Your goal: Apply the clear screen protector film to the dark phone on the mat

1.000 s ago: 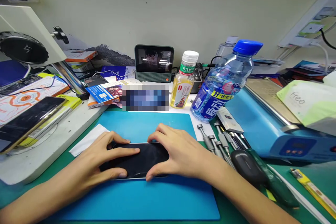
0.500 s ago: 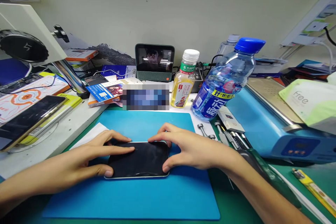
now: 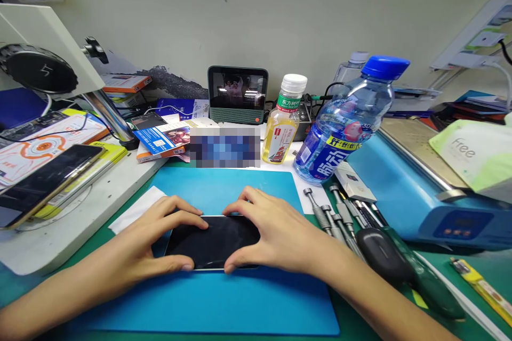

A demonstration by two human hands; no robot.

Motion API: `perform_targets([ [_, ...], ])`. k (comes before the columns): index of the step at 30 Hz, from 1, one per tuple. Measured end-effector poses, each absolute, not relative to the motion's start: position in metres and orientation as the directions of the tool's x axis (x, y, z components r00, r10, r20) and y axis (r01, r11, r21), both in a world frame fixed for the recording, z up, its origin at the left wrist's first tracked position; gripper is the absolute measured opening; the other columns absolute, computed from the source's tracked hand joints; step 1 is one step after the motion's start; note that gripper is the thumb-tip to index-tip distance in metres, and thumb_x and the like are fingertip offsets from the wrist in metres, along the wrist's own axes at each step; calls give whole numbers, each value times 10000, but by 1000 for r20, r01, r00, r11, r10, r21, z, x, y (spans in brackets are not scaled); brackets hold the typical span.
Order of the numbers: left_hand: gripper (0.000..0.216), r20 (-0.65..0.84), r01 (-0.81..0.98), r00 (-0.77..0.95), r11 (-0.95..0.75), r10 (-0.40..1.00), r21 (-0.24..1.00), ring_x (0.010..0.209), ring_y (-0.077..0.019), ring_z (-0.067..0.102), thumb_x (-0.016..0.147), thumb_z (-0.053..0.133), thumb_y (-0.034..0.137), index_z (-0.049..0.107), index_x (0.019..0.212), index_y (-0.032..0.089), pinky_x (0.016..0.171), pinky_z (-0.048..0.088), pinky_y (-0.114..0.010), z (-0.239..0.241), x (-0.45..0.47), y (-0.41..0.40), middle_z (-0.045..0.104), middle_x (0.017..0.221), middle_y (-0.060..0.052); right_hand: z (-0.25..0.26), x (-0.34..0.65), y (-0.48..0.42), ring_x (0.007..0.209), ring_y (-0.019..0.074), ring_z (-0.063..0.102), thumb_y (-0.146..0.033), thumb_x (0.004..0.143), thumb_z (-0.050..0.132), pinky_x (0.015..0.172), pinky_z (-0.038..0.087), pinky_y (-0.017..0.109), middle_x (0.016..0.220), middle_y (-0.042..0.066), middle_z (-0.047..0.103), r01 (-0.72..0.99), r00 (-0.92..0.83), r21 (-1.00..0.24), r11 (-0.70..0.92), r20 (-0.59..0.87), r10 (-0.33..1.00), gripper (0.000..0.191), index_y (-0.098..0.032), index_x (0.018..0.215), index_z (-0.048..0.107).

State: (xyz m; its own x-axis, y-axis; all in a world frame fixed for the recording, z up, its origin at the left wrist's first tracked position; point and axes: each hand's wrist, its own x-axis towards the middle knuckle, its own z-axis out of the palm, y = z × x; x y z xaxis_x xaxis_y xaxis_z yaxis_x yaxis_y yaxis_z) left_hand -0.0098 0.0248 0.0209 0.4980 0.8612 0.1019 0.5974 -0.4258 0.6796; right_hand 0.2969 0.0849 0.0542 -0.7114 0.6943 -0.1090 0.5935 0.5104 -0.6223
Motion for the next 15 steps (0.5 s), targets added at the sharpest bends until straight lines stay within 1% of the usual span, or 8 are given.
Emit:
perform_targets([
  [4,392,108,619,479,-422,871,662,1233,-291,670,989,893,378,727,1344,393,1021,576,-400,20,-2,24,690,1346,-27,51,285,78,1101,310,666,-727,753,988,904,519,417,1202,61,690,617,-672,-598,511,-62,738,724,-250,1242,747],
  [6,418,107,634,472,-421,875,649,1224,-297,659,968,915,354,713,1332,385,1005,556,-406,20,1,24,679,1344,-24,50,280,76,1118,317,650,-696,757,1002,943,517,440,1210,63,688,624,-659,-598,503,-58,750,691,-239,1198,729],
  [9,446,110,657,464,-425,879,623,1206,-301,649,947,936,336,698,1323,372,994,534,-415,20,5,24,668,1341,-20,49,274,72,1127,329,631,-657,768,1013,967,509,465,1200,68,686,641,-640,-586,495,-53,767,663,-226,1175,716],
  [12,453,119,677,453,-428,883,599,1191,-308,642,935,946,353,692,1310,351,987,524,-424,21,8,23,664,1334,-24,47,271,69,1128,337,619,-620,786,1016,973,503,477,1189,74,685,659,-622,-573,487,-50,782,635,-217,1171,713],
  [15,453,113,681,438,-411,892,606,1205,-308,632,944,940,359,681,1316,350,1005,514,-431,20,10,22,666,1338,-16,46,269,67,1137,335,614,-591,813,1008,984,498,479,1202,73,682,665,-611,-577,475,-54,790,604,-219,1188,715],
])
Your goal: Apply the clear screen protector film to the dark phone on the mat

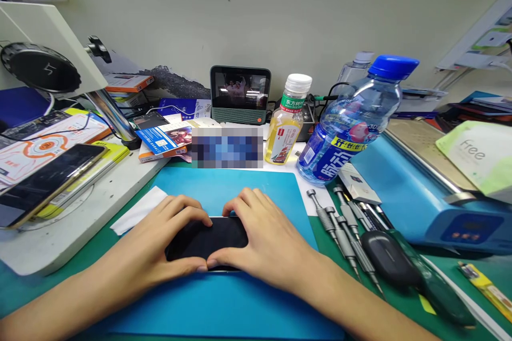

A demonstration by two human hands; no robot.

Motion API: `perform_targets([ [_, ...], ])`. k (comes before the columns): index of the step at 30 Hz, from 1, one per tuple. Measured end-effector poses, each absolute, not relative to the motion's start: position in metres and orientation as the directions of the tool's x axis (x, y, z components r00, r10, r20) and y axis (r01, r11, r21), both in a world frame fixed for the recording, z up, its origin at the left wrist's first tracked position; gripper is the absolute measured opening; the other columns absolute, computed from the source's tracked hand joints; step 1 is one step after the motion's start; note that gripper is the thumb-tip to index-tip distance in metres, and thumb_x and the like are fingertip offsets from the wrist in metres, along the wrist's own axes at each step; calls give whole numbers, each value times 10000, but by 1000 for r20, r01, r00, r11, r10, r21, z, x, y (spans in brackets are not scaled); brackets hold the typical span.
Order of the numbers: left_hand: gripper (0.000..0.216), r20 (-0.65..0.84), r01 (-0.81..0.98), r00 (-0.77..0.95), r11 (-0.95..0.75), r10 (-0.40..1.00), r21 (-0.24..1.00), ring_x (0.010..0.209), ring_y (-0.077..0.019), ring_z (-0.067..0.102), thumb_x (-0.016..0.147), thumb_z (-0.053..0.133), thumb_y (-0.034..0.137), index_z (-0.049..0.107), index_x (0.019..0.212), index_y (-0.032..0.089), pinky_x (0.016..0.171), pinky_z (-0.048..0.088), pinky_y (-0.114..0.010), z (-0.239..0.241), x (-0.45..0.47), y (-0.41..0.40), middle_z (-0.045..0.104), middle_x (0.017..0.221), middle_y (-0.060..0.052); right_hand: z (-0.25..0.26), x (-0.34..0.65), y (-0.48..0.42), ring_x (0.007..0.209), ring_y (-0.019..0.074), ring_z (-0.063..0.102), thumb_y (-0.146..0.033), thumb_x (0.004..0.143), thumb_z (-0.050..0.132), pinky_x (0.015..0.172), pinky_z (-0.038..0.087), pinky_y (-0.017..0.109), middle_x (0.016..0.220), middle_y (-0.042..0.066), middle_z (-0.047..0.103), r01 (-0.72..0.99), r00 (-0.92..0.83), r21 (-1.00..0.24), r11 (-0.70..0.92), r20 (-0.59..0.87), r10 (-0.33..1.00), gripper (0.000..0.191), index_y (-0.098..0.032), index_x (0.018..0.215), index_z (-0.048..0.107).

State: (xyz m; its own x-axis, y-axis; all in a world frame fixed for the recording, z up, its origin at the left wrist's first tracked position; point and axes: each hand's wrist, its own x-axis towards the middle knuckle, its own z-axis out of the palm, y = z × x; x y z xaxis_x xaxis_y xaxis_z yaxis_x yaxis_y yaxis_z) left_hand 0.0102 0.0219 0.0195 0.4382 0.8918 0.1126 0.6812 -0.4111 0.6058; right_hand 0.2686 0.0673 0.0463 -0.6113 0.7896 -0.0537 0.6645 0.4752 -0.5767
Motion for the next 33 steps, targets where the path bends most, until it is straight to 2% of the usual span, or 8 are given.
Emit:
perform_targets([
  [6,437,52,622,426,-333,903,709,1307,-293,599,1038,823,302,663,1425,426,1097,497,-415,19,7,19,652,1402,1,53,278,73,1192,317,618,-607,872,959,1029,497,464,1248,59,666,628,-657,-635,450,-123,743,592,-244,1283,736],
  [11,451,-81,540,521,-254,850,802,1403,-260,575,1116,677,268,628,1513,477,1202,462,-381,29,-9,27,620,1466,5,62,297,87,1263,295,628,-663,919,892,1075,511,425,1320,51,670,550,-730,-737,392,-196,654,660,-311,1455,735],
  [16,520,-169,556,611,-267,773,787,1512,-233,536,1154,637,320,538,1609,552,1277,437,-342,39,-27,37,568,1605,41,74,311,99,1347,312,624,-691,920,868,1141,496,433,1438,65,668,541,-768,-768,342,-286,573,720,-324,1521,723],
  [20,595,-177,564,634,-293,753,772,1561,-274,549,1126,694,372,506,1670,521,1307,460,-386,44,-40,40,561,1689,16,78,319,105,1433,307,590,-625,932,873,1197,468,430,1521,63,648,517,-791,-798,311,-306,529,743,-330,1585,674],
  [24,653,-188,578,621,-283,761,766,1604,-290,541,1090,739,408,502,1687,526,1343,444,-423,46,-49,43,551,1747,41,75,322,106,1448,298,593,-576,925,895,1222,455,428,1538,50,657,506,-797,-807,303,-303,522,716,-340,1569,689],
  [27,484,-173,580,558,-232,812,781,1546,-274,608,1143,626,496,597,1627,484,1307,492,-417,41,-45,45,639,1672,38,68,317,103,1304,279,669,-568,1030,775,1155,500,430,1419,58,724,495,-755,-821,286,-244,608,520,-304,1478,750],
  [29,397,-129,566,512,-220,849,794,1451,-266,677,1154,588,491,684,1535,434,1231,557,-395,36,-38,47,720,1564,18,63,311,101,1220,269,688,-528,1109,648,1113,512,436,1349,72,746,490,-715,-824,284,-193,672,421,-272,1421,770],
  [33,309,-31,543,490,-277,871,793,1318,-257,713,1131,615,420,742,1410,387,1121,578,-368,28,-23,50,774,1403,-2,55,305,100,1159,258,688,-429,1113,613,1078,512,429,1305,77,756,477,-706,-827,298,-159,691,355,-255,1374,780],
])
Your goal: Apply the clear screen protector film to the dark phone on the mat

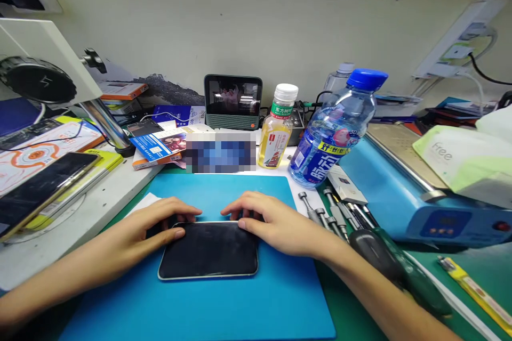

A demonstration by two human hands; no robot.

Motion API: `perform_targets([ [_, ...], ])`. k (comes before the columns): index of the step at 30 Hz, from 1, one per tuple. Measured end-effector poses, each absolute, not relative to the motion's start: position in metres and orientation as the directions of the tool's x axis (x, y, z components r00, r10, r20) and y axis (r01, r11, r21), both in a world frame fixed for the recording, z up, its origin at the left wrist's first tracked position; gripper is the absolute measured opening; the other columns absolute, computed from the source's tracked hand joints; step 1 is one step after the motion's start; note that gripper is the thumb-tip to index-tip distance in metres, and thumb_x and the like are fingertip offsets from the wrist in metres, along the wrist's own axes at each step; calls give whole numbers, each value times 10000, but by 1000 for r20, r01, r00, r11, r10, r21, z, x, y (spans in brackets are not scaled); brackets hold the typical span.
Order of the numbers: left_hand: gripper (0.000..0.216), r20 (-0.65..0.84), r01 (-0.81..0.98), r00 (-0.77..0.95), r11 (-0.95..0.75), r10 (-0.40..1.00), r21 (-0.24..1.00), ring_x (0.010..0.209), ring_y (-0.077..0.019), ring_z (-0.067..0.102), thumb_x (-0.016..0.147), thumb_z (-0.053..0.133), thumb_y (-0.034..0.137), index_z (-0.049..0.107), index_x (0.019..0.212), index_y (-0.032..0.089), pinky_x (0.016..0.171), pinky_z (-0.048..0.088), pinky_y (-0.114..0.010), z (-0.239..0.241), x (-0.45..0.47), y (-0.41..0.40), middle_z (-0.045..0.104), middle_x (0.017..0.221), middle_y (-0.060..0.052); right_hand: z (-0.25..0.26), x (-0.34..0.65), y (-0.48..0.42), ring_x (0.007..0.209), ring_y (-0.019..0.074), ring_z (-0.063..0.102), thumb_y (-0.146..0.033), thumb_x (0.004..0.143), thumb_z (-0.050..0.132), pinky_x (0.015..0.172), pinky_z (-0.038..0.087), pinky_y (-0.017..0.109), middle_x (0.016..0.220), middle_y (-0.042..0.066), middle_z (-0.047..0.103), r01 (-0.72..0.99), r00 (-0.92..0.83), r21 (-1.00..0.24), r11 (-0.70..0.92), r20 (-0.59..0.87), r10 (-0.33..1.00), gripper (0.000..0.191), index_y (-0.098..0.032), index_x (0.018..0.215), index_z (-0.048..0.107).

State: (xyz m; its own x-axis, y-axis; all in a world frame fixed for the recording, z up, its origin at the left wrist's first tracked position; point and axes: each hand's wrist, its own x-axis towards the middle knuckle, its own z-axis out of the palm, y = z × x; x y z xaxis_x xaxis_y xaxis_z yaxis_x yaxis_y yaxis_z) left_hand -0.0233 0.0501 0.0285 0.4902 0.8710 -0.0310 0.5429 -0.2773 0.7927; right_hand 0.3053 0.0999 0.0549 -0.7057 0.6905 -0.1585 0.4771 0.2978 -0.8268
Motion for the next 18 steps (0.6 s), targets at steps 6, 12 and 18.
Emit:
perform_targets([
  [6,241,-1,522,477,-282,879,805,1161,-241,724,1111,602,339,792,1258,356,1004,549,-348,24,-16,55,790,1227,-2,56,312,107,1094,236,706,-396,1092,641,1015,535,394,1284,54,792,454,-736,-843,288,-172,655,338,-270,1367,791],
  [12,270,40,533,463,-314,885,786,1077,-238,690,1123,551,300,807,1197,339,939,502,-350,21,-15,54,765,1092,-10,63,314,108,1239,243,709,-359,1102,614,1098,526,391,1365,58,788,450,-752,-849,276,-194,629,352,-269,1389,796],
  [18,313,26,530,505,-334,863,779,1055,-235,718,1129,516,256,821,1176,310,954,534,-349,29,-17,56,789,1100,-23,64,315,108,1244,260,718,-387,1107,607,1115,538,426,1370,64,795,457,-747,-847,271,-201,633,367,-272,1404,789],
])
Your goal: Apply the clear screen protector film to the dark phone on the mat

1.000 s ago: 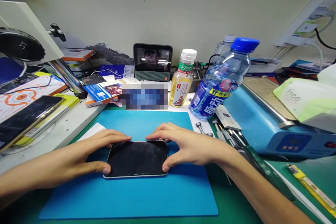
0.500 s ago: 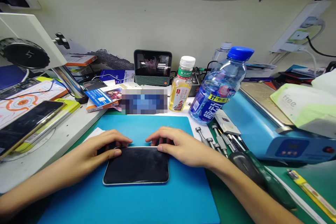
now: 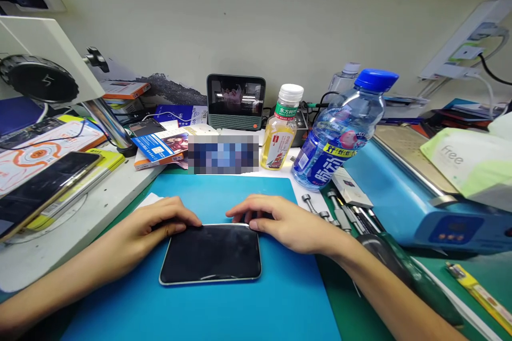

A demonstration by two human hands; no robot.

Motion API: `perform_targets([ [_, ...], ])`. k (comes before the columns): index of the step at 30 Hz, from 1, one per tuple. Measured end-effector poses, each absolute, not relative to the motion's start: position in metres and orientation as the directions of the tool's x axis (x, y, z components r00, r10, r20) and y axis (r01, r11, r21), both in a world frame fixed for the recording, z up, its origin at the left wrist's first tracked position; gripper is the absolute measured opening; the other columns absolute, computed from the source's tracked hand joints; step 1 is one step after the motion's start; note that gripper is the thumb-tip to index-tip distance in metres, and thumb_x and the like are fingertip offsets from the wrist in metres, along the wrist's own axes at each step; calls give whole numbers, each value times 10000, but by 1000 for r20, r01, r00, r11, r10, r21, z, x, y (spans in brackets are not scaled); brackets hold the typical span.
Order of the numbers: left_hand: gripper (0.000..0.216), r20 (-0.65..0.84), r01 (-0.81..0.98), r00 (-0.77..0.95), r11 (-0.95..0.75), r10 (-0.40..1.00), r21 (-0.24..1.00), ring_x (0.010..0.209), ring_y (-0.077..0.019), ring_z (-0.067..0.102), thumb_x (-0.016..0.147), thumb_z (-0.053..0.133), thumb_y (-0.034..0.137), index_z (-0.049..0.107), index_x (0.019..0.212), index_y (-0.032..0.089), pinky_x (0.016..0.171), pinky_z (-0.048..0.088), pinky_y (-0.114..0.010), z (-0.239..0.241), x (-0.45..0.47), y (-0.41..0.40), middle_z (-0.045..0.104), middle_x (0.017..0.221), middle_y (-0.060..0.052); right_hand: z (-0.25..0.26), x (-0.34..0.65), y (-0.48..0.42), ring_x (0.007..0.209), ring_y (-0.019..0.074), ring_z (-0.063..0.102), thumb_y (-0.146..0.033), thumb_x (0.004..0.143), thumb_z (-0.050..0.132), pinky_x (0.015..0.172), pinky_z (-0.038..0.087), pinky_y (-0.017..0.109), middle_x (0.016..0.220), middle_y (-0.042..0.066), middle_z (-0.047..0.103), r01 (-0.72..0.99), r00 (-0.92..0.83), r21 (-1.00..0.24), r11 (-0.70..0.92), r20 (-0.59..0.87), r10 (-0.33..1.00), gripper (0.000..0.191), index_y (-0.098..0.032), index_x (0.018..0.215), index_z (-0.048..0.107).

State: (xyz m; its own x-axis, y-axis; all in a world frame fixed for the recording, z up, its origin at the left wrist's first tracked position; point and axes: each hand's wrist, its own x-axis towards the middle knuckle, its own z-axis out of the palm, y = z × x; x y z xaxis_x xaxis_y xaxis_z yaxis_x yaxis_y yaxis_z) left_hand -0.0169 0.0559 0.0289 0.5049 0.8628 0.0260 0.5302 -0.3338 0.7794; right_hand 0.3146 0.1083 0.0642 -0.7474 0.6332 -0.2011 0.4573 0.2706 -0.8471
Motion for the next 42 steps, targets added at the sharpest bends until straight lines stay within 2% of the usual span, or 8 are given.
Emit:
perform_targets([
  [9,262,1,550,545,-359,838,754,1220,-246,689,1170,555,348,752,1343,353,1072,536,-342,31,-24,50,746,1281,-19,64,319,111,1182,269,733,-459,1097,640,1059,574,435,1382,91,788,461,-768,-836,298,-208,606,433,-265,1467,757],
  [16,353,-81,565,610,-362,788,742,1273,-226,636,1171,625,379,627,1513,465,1105,495,-291,32,-31,45,636,1372,-1,75,324,108,1432,301,630,-492,1026,789,1219,480,471,1531,88,678,485,-810,-803,345,-264,524,590,-320,1580,683],
  [22,410,-75,552,619,-365,782,749,1264,-233,636,1155,674,395,609,1551,479,1116,493,-301,32,-33,45,633,1375,-7,77,324,107,1489,326,581,-587,965,844,1265,455,503,1575,97,639,505,-806,-805,311,-311,504,712,-327,1602,661],
  [28,474,-101,545,626,-341,773,766,1308,-252,642,1127,731,405,607,1579,480,1147,505,-329,35,-35,46,641,1400,-26,75,325,109,1515,319,551,-552,941,866,1307,410,508,1590,83,624,492,-816,-816,303,-311,487,728,-335,1604,659],
  [42,690,-71,506,668,-382,740,773,1366,-297,635,1013,879,487,572,1631,505,1159,542,-376,36,-35,46,633,1503,-55,73,315,102,1413,328,602,-644,896,886,1181,497,469,1511,73,660,515,-783,-800,309,-291,550,757,-347,1565,690],
])
